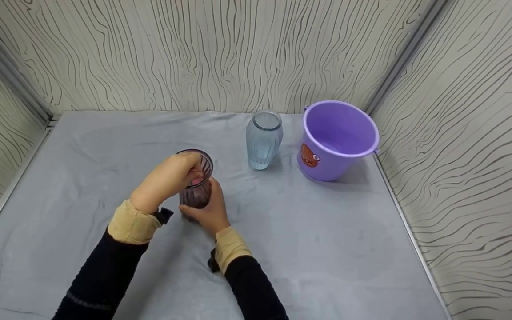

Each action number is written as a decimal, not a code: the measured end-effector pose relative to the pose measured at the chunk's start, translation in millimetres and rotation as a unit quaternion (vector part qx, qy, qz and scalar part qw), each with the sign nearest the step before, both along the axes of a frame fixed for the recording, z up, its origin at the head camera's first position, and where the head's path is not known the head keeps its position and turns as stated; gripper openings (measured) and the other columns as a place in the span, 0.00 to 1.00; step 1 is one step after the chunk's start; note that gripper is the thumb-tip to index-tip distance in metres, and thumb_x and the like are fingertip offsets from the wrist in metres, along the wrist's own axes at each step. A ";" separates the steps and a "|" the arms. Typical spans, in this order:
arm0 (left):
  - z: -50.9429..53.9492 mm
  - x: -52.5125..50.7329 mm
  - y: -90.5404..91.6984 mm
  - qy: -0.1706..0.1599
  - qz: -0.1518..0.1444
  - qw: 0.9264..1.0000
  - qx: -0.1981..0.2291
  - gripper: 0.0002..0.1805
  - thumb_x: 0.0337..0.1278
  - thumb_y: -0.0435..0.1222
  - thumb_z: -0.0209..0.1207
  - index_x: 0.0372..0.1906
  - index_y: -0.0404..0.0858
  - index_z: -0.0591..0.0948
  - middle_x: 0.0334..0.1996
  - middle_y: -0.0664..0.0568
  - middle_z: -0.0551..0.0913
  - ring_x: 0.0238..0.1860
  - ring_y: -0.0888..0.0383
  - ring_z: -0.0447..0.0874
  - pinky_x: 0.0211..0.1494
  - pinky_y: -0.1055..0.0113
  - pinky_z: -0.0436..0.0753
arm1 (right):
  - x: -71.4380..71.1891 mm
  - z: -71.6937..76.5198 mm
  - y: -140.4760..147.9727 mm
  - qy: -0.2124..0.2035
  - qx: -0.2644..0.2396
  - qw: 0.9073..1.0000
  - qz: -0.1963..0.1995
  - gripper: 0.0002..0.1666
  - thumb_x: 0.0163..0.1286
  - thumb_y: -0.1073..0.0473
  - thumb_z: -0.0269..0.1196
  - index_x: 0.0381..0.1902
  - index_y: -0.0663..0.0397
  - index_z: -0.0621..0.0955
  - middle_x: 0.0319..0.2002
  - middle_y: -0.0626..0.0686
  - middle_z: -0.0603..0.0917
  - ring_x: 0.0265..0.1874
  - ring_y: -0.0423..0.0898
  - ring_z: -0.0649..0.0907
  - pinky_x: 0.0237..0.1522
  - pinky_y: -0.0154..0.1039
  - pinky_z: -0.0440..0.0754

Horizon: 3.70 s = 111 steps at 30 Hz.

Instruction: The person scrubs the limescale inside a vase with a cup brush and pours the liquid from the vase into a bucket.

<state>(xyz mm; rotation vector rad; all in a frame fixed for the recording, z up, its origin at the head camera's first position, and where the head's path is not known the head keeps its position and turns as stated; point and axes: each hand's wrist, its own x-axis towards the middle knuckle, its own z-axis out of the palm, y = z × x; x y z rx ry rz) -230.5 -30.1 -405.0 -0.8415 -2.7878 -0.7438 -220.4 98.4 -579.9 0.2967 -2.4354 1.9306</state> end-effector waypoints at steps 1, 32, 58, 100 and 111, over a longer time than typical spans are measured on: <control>-0.5 -0.1 -0.1 0.001 0.000 1.000 0.000 0.09 0.61 0.22 0.61 0.29 0.35 0.75 0.28 0.44 0.80 0.31 0.45 0.83 0.36 0.53 0.82 | 0.1 -0.1 0.0 -0.002 0.003 1.000 -0.001 0.71 0.51 0.46 0.81 0.81 0.51 0.50 0.79 0.53 0.58 0.76 0.47 0.60 0.76 0.49 0.57; -8.9 -1.2 -6.5 0.020 -0.012 0.999 0.038 0.08 0.70 0.33 0.60 0.38 0.33 0.74 0.30 0.44 0.79 0.34 0.43 0.84 0.36 0.50 0.83 | -1.4 -1.7 -2.3 0.017 -0.024 1.000 0.001 0.67 0.53 0.66 0.79 0.80 0.56 0.50 0.78 0.57 0.58 0.76 0.51 0.61 0.76 0.51 0.56; -11.1 3.3 -4.3 0.063 0.006 0.997 0.054 0.08 0.67 0.28 0.62 0.33 0.34 0.74 0.30 0.45 0.77 0.34 0.46 0.85 0.34 0.53 0.83 | -0.9 -1.1 1.1 0.001 -0.009 1.000 0.006 0.69 0.52 0.50 0.81 0.81 0.47 0.50 0.78 0.51 0.59 0.75 0.47 0.62 0.75 0.49 0.59; -4.0 -4.3 -3.6 0.008 -0.018 1.000 -0.015 0.07 0.69 0.31 0.60 0.36 0.32 0.74 0.27 0.42 0.80 0.33 0.39 0.85 0.36 0.47 0.83 | -0.9 -1.1 1.2 0.015 -0.024 0.999 0.016 0.66 0.53 0.55 0.81 0.80 0.49 0.53 0.76 0.51 0.63 0.74 0.46 0.65 0.76 0.47 0.57; -2.3 -3.1 -4.6 -0.014 -0.006 1.000 0.010 0.07 0.68 0.31 0.62 0.38 0.32 0.75 0.31 0.43 0.81 0.38 0.44 0.84 0.42 0.50 0.83 | -0.7 -0.9 0.3 0.012 -0.014 1.000 0.011 0.66 0.53 0.57 0.81 0.80 0.50 0.52 0.77 0.51 0.61 0.75 0.46 0.62 0.76 0.49 0.57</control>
